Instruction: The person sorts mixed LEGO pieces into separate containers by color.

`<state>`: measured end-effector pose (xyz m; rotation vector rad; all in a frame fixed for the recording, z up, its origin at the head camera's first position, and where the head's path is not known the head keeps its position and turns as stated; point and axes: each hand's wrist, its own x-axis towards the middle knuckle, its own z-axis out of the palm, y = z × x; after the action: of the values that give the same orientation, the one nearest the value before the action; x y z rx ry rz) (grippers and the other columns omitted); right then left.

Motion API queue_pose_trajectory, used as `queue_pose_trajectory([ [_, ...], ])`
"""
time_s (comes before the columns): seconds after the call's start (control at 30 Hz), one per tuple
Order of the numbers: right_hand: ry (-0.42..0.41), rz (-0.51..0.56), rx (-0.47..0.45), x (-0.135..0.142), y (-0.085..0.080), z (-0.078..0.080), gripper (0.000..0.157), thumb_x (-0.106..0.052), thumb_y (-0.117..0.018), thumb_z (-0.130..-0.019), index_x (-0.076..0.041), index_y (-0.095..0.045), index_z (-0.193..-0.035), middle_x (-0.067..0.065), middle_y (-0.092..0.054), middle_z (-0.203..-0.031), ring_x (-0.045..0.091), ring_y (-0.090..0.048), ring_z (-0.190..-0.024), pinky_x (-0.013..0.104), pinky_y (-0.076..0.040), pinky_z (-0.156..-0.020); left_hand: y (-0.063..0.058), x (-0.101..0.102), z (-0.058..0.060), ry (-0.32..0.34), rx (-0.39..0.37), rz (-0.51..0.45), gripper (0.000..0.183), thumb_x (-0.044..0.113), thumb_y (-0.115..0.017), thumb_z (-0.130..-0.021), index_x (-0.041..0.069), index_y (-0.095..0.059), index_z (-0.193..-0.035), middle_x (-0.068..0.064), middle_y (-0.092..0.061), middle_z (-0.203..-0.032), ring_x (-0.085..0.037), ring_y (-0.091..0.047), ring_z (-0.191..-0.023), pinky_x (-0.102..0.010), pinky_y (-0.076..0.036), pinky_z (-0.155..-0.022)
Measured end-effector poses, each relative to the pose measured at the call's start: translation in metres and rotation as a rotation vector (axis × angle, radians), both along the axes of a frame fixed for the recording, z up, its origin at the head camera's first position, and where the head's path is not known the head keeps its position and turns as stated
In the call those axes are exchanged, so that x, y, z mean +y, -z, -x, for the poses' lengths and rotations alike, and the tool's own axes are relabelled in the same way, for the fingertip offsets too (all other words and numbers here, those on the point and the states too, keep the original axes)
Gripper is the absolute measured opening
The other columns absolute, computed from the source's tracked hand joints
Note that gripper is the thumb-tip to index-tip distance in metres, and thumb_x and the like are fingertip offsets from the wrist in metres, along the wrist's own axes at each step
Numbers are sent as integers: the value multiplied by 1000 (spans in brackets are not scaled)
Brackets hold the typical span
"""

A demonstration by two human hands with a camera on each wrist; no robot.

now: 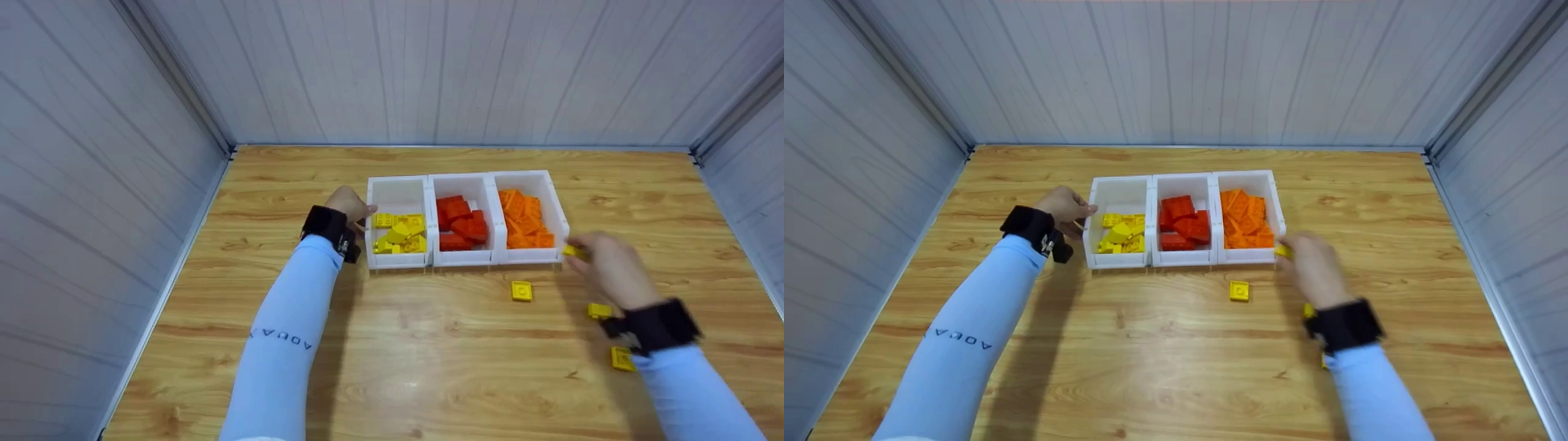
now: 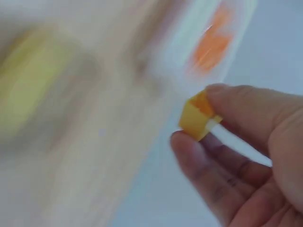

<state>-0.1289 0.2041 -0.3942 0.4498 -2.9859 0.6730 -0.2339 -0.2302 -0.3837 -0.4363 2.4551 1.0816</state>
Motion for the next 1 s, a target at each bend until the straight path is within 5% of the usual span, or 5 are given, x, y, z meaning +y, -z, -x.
queue_pose_trajectory([
  [0.23,-330,57,98,-135,-8,53,29,-5,-74,-89,0,-69,-117,16,-65,-108,32,-61,-99,44,-51,-87,-10,11,-3,92,29,214,34,32,-64,-97,1,-71,-108,-11,-69,-102,-20,-64,-83,-28,-52,-76],
  [0.47,-401,-33,-24,-214,-14,82,32,-3,-70,-91,-1,-67,-122,16,-62,-114,28,-61,-103,36,-52,-90,-12,24,-1,95,54,314,37,32,-68,-95,1,-69,-114,-11,-67,-111,-22,-57,-91,-33,-50,-85],
  [0.57,-394,-95,-92,-219,-14,86,34,-4,-69,-92,-2,-66,-126,17,-60,-119,29,-61,-105,37,-52,-91,-8,30,4,113,50,310,36,33,-69,-94,1,-70,-112,-10,-68,-109,-21,-57,-89,-33,-50,-84],
  [0.7,-436,-163,-52,-210,-23,87,31,-7,-69,-93,-2,-68,-123,18,-62,-117,32,-60,-105,40,-51,-91,-4,37,8,161,71,337,38,34,-69,-94,0,-71,-110,-11,-68,-109,-21,-57,-90,-32,-50,-86],
  [1.0,-463,-253,33,-151,-81,63,22,-11,-69,-93,-6,-72,-114,13,-67,-109,29,-64,-98,41,-54,-83,-1,42,11,145,69,329,37,34,-71,-93,1,-70,-110,-11,-69,-107,-21,-58,-90,-33,-51,-86],
])
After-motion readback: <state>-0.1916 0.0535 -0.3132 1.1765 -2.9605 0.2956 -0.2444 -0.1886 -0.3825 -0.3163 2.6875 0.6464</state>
